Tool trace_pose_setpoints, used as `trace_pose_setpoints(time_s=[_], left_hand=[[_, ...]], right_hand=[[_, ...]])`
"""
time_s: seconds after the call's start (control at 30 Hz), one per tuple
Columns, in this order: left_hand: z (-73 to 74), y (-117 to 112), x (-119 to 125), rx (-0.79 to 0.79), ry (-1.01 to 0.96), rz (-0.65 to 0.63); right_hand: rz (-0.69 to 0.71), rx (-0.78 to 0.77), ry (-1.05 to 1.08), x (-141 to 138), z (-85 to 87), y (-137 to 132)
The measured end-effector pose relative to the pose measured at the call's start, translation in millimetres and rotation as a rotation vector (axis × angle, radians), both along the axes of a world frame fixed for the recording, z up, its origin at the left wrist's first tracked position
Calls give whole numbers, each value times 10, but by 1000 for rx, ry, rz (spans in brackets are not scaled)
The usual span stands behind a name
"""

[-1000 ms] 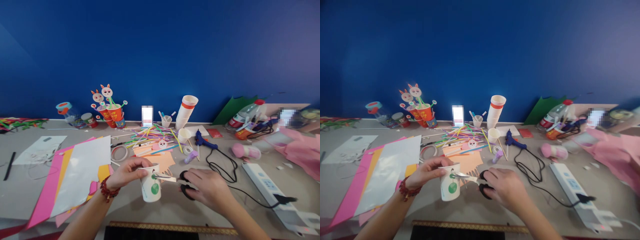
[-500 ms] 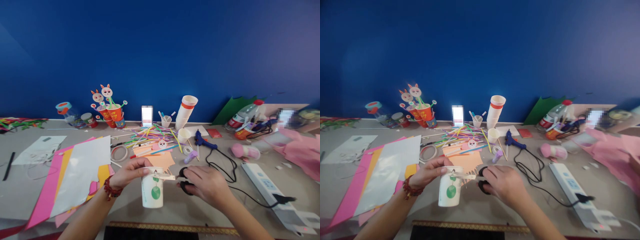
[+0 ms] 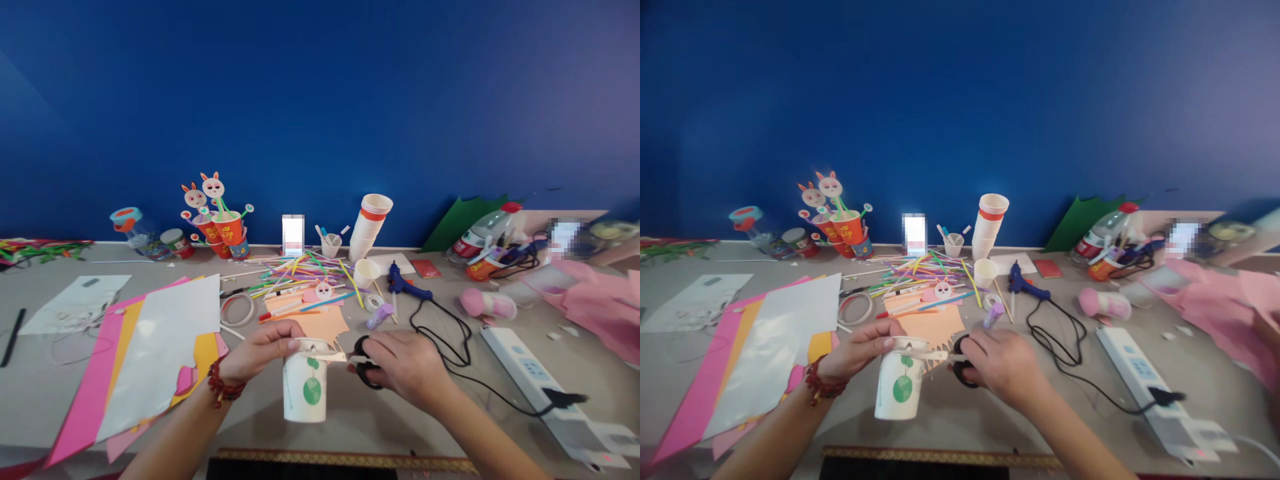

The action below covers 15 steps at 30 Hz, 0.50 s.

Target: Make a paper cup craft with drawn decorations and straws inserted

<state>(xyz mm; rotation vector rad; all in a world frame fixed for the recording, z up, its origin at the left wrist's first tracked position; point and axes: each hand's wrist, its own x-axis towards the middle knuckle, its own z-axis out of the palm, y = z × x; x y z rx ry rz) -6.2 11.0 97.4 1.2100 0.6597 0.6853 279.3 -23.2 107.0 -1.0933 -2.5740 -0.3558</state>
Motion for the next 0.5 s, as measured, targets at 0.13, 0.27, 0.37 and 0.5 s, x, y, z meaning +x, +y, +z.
trace_pose_setpoints(time_s=[0.13,0.27,0.37,0.5], left_hand=[[-27,17,6,4,1,7],[-54,39,12,-15,-11,11],[-84,49,-2,-13,-8,18],[-153,48,-49,15,14,18]], right_hand=[[9,4,7,-10,1,18],[3,-46,89,1,-3,21],[-66,-102,277,24,-29,10],[-268,-221,379,32,-174,-52]])
